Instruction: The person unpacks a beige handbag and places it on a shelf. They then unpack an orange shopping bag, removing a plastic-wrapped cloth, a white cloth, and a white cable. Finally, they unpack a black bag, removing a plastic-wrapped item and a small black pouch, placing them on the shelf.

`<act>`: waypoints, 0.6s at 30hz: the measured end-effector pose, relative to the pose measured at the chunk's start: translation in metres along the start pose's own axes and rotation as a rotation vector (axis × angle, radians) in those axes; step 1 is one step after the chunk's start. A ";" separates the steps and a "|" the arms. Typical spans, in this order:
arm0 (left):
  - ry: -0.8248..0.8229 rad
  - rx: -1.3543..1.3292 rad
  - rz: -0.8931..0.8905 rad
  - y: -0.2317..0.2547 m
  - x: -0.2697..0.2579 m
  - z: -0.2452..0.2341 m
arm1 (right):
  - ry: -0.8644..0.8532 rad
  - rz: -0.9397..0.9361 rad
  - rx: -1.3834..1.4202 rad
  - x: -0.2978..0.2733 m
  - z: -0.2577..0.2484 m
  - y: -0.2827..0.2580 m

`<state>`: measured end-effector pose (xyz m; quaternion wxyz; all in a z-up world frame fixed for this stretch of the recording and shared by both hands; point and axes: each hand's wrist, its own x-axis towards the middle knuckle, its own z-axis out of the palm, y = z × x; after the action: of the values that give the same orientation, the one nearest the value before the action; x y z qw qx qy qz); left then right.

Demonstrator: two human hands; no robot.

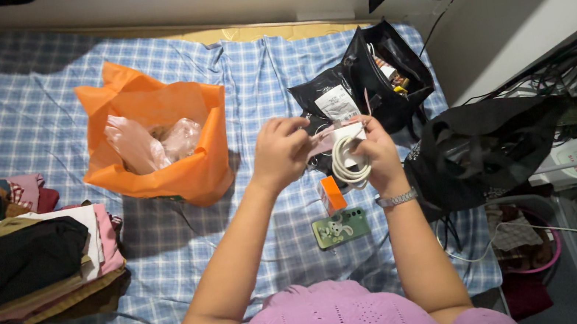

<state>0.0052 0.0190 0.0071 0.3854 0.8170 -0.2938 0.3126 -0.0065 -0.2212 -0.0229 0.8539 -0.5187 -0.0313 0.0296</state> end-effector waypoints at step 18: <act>-0.248 -0.209 -0.334 -0.067 -0.042 -0.032 | -0.036 -0.067 0.014 -0.011 -0.015 -0.029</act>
<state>0.0177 0.0907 -0.0370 0.4751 0.8421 -0.2306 0.1095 -0.0161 -0.2492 -0.0043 0.8574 -0.5106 -0.0640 0.0105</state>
